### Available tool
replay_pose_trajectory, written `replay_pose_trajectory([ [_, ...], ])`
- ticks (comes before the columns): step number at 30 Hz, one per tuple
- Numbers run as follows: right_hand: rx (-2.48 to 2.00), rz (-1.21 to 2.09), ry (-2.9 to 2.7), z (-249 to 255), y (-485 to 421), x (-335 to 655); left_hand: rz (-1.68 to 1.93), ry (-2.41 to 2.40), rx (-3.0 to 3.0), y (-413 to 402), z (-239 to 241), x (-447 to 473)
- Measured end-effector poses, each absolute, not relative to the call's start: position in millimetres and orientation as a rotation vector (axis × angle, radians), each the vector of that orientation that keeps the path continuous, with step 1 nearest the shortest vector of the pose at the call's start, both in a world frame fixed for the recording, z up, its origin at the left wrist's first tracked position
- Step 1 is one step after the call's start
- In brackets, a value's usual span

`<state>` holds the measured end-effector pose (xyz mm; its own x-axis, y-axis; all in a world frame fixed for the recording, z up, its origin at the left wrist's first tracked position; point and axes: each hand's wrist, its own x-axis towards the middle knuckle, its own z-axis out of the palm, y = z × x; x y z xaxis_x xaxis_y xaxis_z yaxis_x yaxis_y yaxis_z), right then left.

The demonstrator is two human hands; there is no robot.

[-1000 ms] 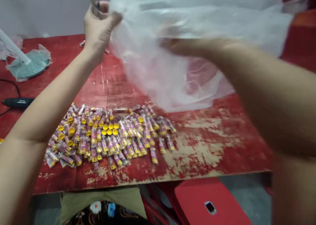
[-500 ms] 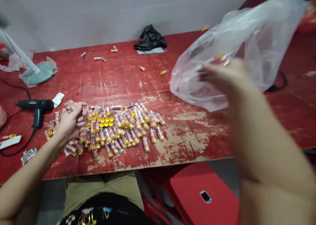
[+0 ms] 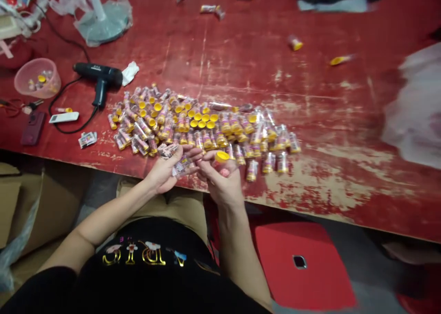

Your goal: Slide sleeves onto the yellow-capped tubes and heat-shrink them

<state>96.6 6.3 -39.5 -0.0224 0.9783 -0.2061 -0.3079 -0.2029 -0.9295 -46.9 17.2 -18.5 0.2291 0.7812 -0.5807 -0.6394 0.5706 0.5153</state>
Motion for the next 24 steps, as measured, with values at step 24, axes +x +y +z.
replay_pose_trajectory([
  [24,-1.257,1.416,-0.962,-62,-6,69,1.204,1.223,0.074,-8,-30,-44],
])
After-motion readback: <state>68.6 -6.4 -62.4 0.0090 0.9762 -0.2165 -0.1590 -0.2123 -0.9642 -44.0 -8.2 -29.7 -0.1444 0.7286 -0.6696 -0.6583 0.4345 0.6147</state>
